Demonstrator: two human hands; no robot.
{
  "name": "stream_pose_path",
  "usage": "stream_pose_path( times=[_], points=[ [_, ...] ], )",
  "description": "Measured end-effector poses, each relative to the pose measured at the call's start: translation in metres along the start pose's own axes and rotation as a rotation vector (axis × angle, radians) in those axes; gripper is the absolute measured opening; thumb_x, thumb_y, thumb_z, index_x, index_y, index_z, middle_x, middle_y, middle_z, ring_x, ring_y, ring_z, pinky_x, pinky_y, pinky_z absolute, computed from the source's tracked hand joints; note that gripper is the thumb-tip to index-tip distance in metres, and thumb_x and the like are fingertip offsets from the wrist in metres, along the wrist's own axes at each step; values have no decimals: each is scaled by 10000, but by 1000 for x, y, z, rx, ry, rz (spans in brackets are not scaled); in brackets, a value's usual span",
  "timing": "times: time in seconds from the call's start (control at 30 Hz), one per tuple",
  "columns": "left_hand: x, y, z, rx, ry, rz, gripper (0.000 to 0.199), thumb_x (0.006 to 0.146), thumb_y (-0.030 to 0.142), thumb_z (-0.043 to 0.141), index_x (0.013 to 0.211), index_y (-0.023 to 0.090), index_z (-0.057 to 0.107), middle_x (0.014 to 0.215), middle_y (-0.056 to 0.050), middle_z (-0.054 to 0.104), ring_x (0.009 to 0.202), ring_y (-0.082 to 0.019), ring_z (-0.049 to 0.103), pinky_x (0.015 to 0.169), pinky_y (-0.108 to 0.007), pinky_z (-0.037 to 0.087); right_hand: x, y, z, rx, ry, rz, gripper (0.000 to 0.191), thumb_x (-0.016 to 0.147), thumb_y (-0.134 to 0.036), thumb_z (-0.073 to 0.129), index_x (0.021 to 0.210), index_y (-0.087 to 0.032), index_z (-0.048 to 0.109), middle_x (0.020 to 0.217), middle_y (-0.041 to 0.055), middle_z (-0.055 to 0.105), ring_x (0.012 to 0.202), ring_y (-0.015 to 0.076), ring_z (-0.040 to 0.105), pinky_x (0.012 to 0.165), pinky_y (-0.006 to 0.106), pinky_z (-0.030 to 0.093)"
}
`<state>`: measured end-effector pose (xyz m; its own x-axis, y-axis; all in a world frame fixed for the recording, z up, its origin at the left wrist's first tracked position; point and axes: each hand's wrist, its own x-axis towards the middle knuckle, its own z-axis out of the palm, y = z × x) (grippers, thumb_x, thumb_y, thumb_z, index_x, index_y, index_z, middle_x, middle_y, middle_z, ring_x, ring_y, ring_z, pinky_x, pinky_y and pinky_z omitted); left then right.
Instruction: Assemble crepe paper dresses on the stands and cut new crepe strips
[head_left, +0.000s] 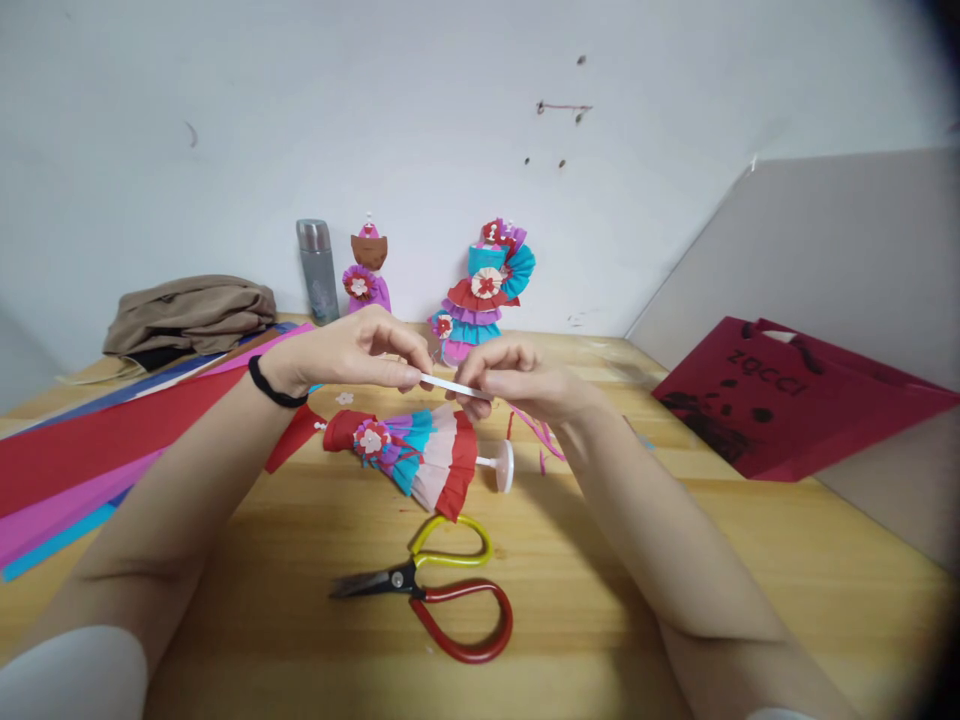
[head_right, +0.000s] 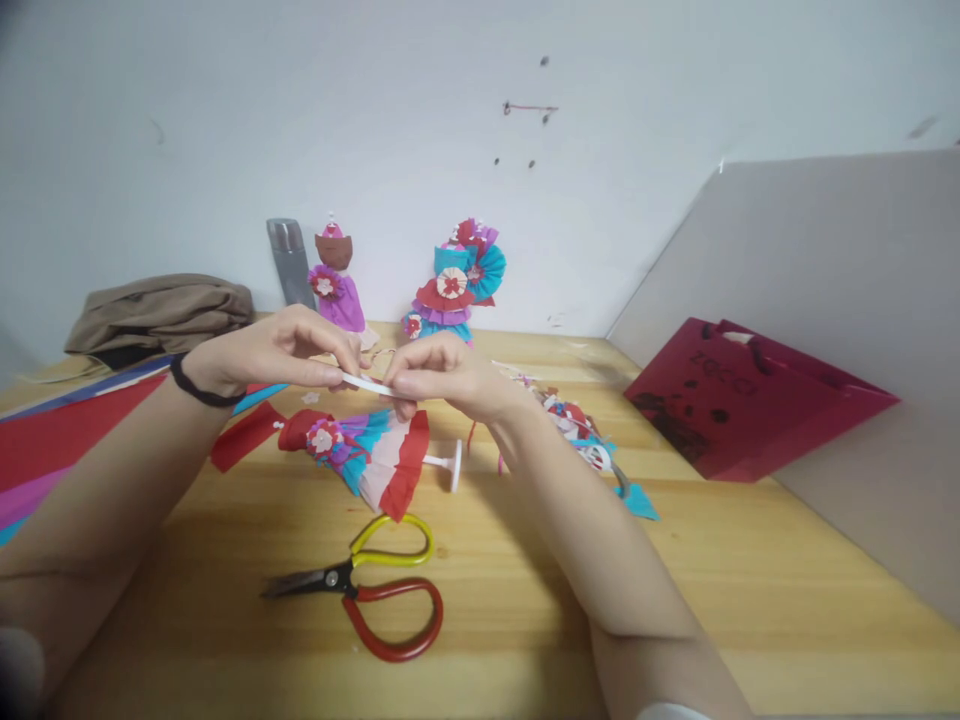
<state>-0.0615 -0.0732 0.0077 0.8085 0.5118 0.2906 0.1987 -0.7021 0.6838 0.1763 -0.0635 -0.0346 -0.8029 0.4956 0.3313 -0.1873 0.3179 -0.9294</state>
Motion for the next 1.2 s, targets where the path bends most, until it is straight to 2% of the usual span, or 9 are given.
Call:
stream_pose_path(
  times=[0.17,0.37,0.6,0.8,0.9,1.07,1.2],
  points=[
    [2,7,8,44,71,-24,153,809,267,683,764,130,735,678,-25,660,634,-102,552,578,-185,424,-2,-4,6,-78,97,23,299,797,-406,768,704,-136,679,578,-13,631,530,78,568,533,194,465],
    [6,14,13,69,133,-45,265,804,296,688,613,121,632,530,41,479,506,-54,387,480,-167,315,-1,0,2,-60,97,7,232,788,-370,763,785,-142,720,647,6,683,585,88,617,575,196,500],
    [5,17,13,127,134,-85,317,816,307,664,575,124,568,522,50,412,501,-51,341,470,-181,260,1,-4,11,-101,208,86,36,692,-169,686,722,-153,699,614,-21,672,571,89,620,580,202,514],
    [7,12,11,100,106,-100,323,819,330,667,585,126,577,533,44,437,514,-61,374,485,-189,286,3,2,6,-133,210,92,69,659,-146,637,699,-159,692,606,-23,667,565,96,610,560,201,495],
    [8,7,9,53,107,-89,318,820,335,675,598,126,585,534,45,448,509,-59,376,484,-185,295,3,4,4,-110,185,40,103,659,-139,623,728,-156,698,622,-20,662,588,99,604,585,210,488],
    [7,-6,1,-34,133,-67,255,820,327,690,670,125,650,558,32,524,529,-66,444,512,-173,353,3,6,0,-65,166,22,226,667,-125,601,854,-154,723,673,-18,663,652,103,601,631,221,466],
    [4,-18,-7,-102,117,-86,275,803,372,734,705,119,689,608,-6,612,576,-86,534,563,-179,433,1,6,-2,-58,87,29,332,684,-133,624,994,-164,738,786,0,710,762,130,639,695,242,482]
  ],
)
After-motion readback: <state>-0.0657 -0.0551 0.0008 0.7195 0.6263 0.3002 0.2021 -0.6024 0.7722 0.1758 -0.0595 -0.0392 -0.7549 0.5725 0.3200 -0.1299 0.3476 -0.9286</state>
